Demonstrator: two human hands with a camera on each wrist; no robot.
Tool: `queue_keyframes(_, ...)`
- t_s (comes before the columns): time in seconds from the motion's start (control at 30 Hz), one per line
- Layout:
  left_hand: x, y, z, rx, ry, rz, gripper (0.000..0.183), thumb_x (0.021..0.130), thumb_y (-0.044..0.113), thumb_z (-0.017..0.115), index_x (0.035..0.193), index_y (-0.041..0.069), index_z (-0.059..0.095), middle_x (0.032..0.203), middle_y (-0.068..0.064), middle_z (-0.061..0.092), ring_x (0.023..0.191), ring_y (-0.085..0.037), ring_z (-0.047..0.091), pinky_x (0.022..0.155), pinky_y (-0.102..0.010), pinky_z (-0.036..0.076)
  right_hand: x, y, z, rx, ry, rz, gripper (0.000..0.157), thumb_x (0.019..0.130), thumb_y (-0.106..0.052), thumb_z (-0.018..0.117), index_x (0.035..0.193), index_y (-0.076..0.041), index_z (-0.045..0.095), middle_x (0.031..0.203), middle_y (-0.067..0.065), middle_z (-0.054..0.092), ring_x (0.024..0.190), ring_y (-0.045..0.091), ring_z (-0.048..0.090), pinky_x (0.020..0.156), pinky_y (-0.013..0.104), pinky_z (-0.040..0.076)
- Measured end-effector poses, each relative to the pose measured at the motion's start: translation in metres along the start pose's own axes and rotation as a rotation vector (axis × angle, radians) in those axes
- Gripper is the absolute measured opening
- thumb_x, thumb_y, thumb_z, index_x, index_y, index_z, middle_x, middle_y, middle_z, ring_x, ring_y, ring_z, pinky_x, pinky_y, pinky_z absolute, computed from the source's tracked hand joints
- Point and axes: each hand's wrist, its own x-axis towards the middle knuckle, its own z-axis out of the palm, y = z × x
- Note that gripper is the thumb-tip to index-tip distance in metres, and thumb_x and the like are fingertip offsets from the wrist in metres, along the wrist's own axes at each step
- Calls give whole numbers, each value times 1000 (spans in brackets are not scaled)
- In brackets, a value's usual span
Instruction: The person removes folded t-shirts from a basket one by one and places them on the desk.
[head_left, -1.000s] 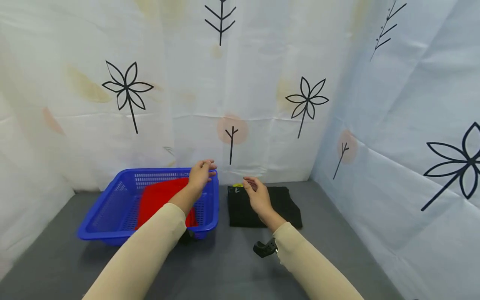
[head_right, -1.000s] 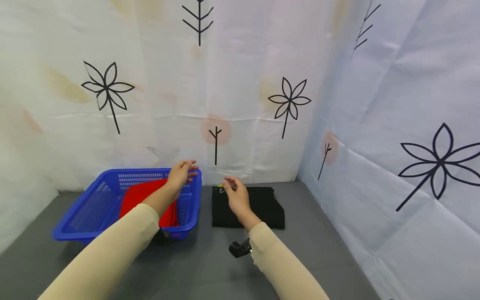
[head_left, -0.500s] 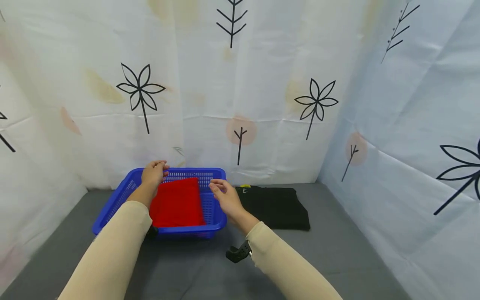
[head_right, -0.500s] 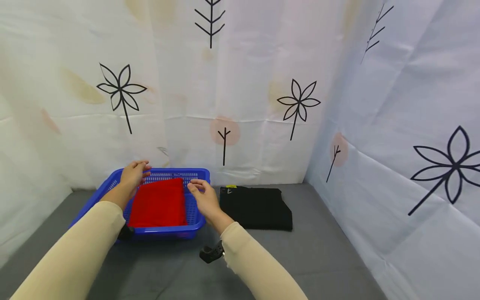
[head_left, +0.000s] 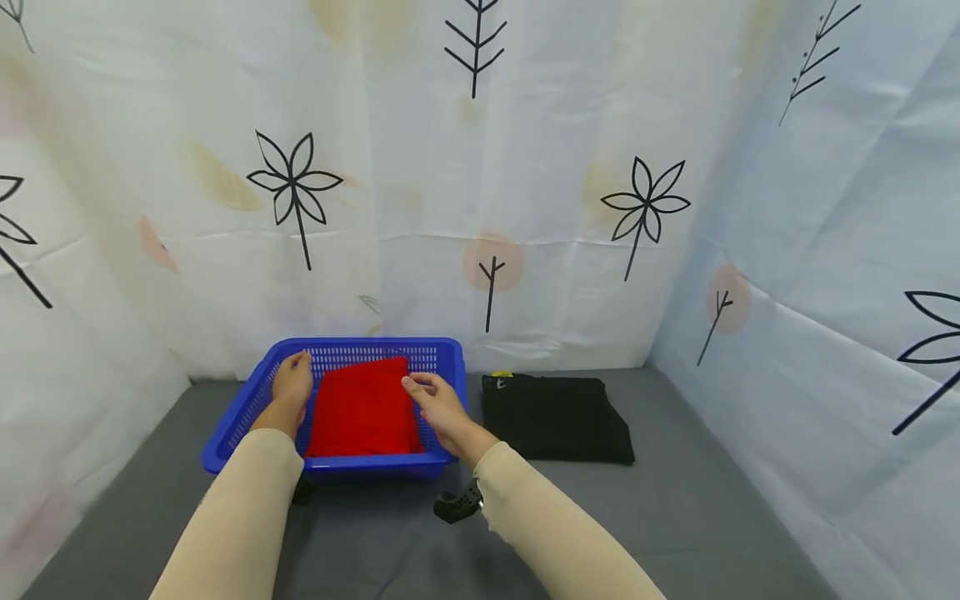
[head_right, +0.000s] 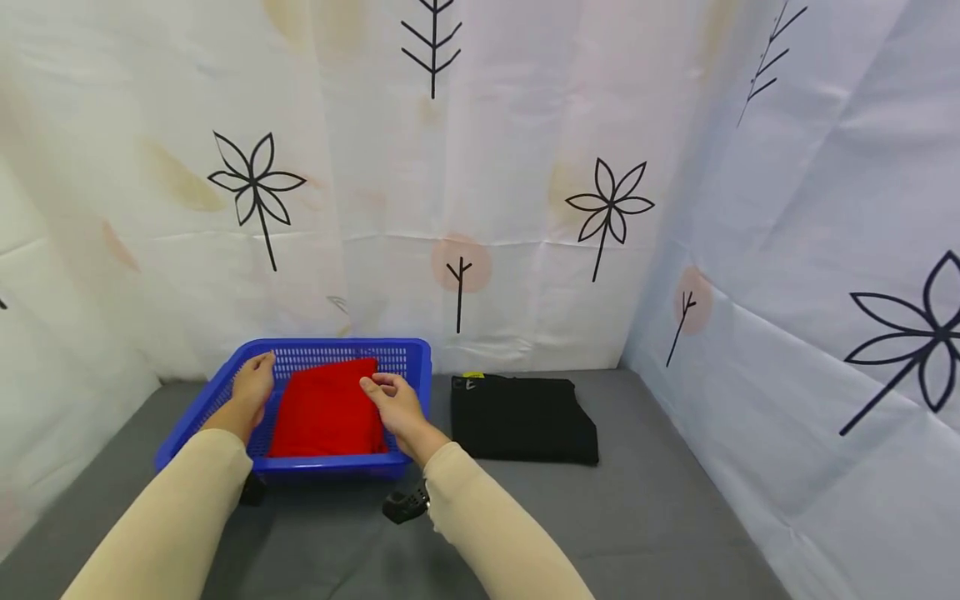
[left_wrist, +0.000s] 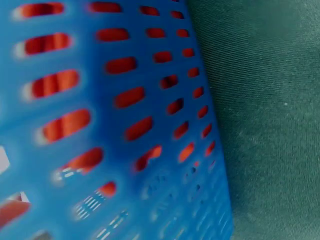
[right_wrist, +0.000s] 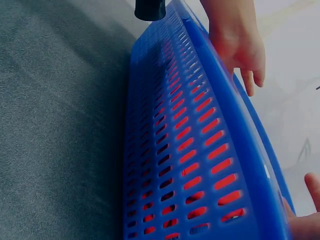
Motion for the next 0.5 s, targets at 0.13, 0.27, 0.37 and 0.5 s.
queue_keyframes(0.13,3,-7,2,17,-62,4,59,108,32,19,157,2,7,161,-27,9,147,-45,14,120,-53,17,2,2,3,-44,4,51,51,98,-44,57,135,-10,53,138,15,54,125,33,51,107,53,42)
queue_keyframes(0.27,6,-10,5,50,-124,6,59,108,32,17,158,6,-2,161,-28,1,148,-46,9,121,-54,13,6,6,7,-59,-1,73,54,99,-48,52,138,-11,50,141,15,51,127,34,50,108,53,41)
queue_keyframes(0.37,9,-13,8,77,-133,5,59,108,32,18,158,6,-3,161,-28,0,148,-45,4,121,-54,9,8,8,9,-110,-25,74,53,99,-48,51,139,-13,50,142,15,50,128,34,49,108,54,40)
queue_keyframes(0.5,11,-18,10,89,-139,1,60,108,31,20,157,5,-3,160,-30,0,148,-46,1,121,-55,7,9,9,11,-170,-105,111,53,100,-45,51,144,-17,46,149,16,43,135,37,42,111,57,35)
